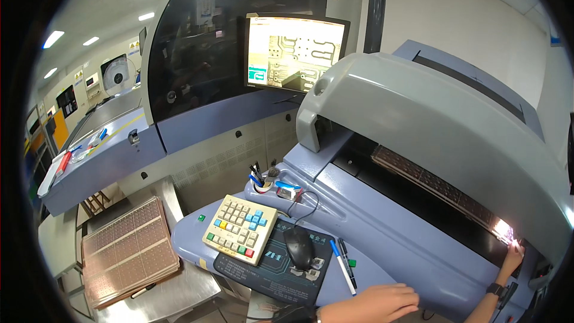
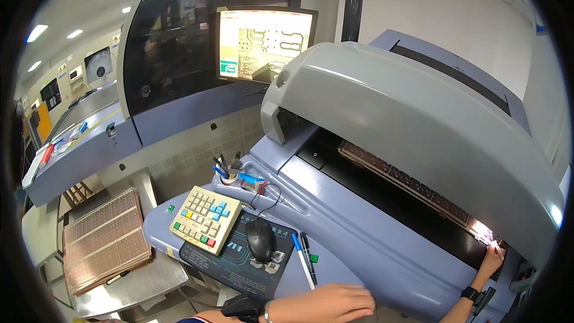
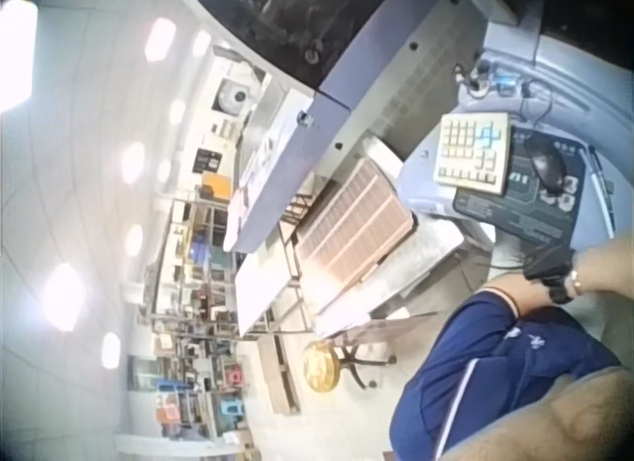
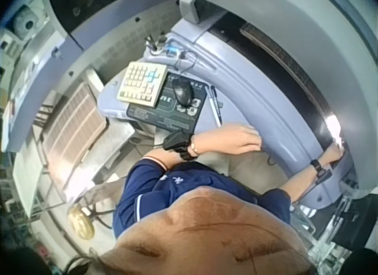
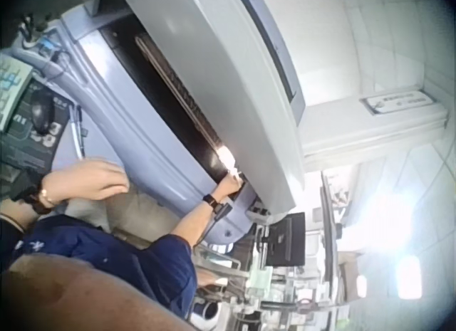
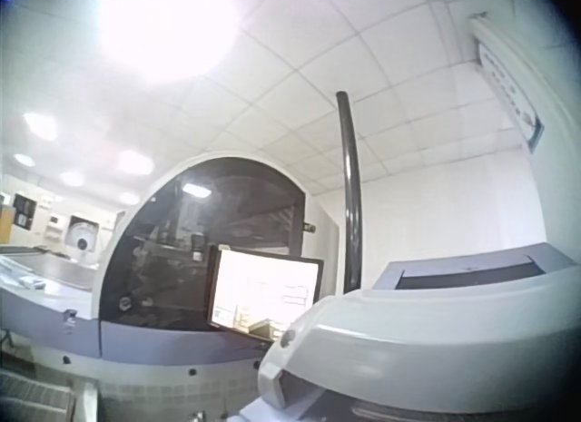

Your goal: Inspecting circuit board panels and using a marker pen to denote points while operating an automated optical inspection machine.

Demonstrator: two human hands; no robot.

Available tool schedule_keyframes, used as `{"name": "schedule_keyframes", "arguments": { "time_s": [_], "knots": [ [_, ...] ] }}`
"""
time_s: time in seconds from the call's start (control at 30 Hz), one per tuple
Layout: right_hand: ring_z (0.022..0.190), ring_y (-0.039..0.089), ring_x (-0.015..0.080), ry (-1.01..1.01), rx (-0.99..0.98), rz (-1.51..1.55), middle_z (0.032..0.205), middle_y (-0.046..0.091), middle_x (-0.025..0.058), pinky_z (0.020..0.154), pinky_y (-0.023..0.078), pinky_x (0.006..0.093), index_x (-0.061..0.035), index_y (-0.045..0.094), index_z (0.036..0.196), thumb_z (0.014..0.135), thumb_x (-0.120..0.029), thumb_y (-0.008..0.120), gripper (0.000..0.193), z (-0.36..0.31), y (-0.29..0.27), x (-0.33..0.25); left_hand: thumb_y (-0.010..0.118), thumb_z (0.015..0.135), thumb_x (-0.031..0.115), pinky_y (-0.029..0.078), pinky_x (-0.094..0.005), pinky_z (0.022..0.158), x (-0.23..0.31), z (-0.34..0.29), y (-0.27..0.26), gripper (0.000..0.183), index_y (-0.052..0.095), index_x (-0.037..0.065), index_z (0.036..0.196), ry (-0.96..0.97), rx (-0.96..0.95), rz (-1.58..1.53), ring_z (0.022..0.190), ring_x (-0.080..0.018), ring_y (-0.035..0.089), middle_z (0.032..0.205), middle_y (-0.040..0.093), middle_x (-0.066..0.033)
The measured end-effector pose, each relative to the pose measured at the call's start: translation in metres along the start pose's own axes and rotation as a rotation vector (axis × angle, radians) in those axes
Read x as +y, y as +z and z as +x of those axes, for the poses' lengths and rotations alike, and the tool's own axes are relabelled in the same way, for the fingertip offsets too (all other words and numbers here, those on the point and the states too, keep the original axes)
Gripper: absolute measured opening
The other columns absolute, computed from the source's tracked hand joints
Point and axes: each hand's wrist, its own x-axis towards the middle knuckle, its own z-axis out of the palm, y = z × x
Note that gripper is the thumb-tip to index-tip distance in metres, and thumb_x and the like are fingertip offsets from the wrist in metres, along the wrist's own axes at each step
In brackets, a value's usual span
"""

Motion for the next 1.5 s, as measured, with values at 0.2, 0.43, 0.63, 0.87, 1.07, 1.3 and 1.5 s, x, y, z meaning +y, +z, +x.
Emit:
{"name": "schedule_keyframes", "arguments": {
  "time_s": [0.2,0.43,0.63,0.87,1.07,1.3,1.5],
  "knots": [
    [0.068,0.065,0.0173,0.016,-0.06,-0.037,0.074,0.066,0.0107,0.065,0.051,0.032,0.0041,0.062,0.087,0.093,-0.026,0.065,0.031,-0.004,-0.001,-0.026,0.07,0.084,0.016,0.047,-0.0411,0.094,-0.013,0.062,0.039,0.018,0.069,0.002,0.096,0.055,-0.213,0.178,0.107,-0.0301,0.058,0.106,0.064,-0.0111],
    [0.066,0.063,0.0188,-0.103,0.052,-0.197,0.073,0.066,0.0118,0.064,0.05,0.0321,0.005,0.062,0.086,0.091,-0.024,0.065,0.03,0.001,0.003,-0.014,0.07,0.084,0.018,0.04,-0.0434,0.106,-0.068,0.158,0.096,0.024,0.064,0.001,0.099,0.155,-0.189,0.294,0.118,-0.0331,0.052,0.116,0.059,-0.0159],
    [0.067,0.064,0.0186,-0.004,-0.025,-0.041,0.074,0.067,0.0118,0.064,0.05,0.0331,0.0057,0.061,0.093,0.091,-0.023,0.062,0.028,-0.005,-0.002,-0.023,0.071,0.083,0.021,0.024,-0.0529,0.118,-0.093,0.206,0.121,0.04,0.063,0.004,0.119,0.206,-0.063,0.393,0.141,-0.0388,0.034,0.145,0.046,-0.0219],
    [0.068,0.066,0.0182,0.011,-0.04,0.02,0.077,0.069,0.0123,0.065,0.051,0.0321,0.0054,0.062,0.096,0.091,-0.022,0.06,0.028,-0.008,-0.005,-0.031,0.068,0.087,0.03,0.02,-0.0527,0.119,-0.119,0.223,0.14,0.051,0.057,0.008,0.132,0.181,0.024,0.479,0.141,-0.0367,0.034,0.144,0.046,-0.0202],
    [0.064,0.063,0.0154,0.013,-0.042,-0.084,0.073,0.068,0.0087,0.061,0.049,0.0297,0.0044,0.062,0.085,0.091,-0.018,0.06,0.023,-0.009,-0.006,-0.042,0.066,0.087,0.034,0.019,-0.0523,0.12,-0.126,0.227,0.142,0.054,0.057,0.005,0.132,0.159,0.055,0.496,0.141,-0.0343,0.035,0.144,0.049,-0.0161],
    [0.063,0.063,0.016,-0.062,-0.01,-0.032,0.071,0.068,0.0092,0.06,0.048,0.0306,0.0053,0.064,0.083,0.091,-0.022,0.059,0.029,-0.005,-0.005,-0.026,0.065,0.088,0.034,0.019,-0.0519,0.12,-0.123,0.225,0.14,0.055,0.056,0.004,0.133,0.166,0.081,0.492,0.14,-0.0321,0.036,0.143,0.05,-0.0134],
    [0.061,0.063,0.0171,-0.05,-0.003,-0.02,0.069,0.067,0.0095,0.059,0.048,0.0322,0.0052,0.064,0.079,0.091,-0.022,0.058,0.03,-0.008,-0.003,-0.045,0.064,0.089,0.034,0.02,-0.0507,0.12,-0.126,0.226,0.14,0.054,0.056,0.004,0.133,0.147,0.068,0.47,0.14,-0.0318,0.037,0.144,0.05,-0.0131]
  ]
}}
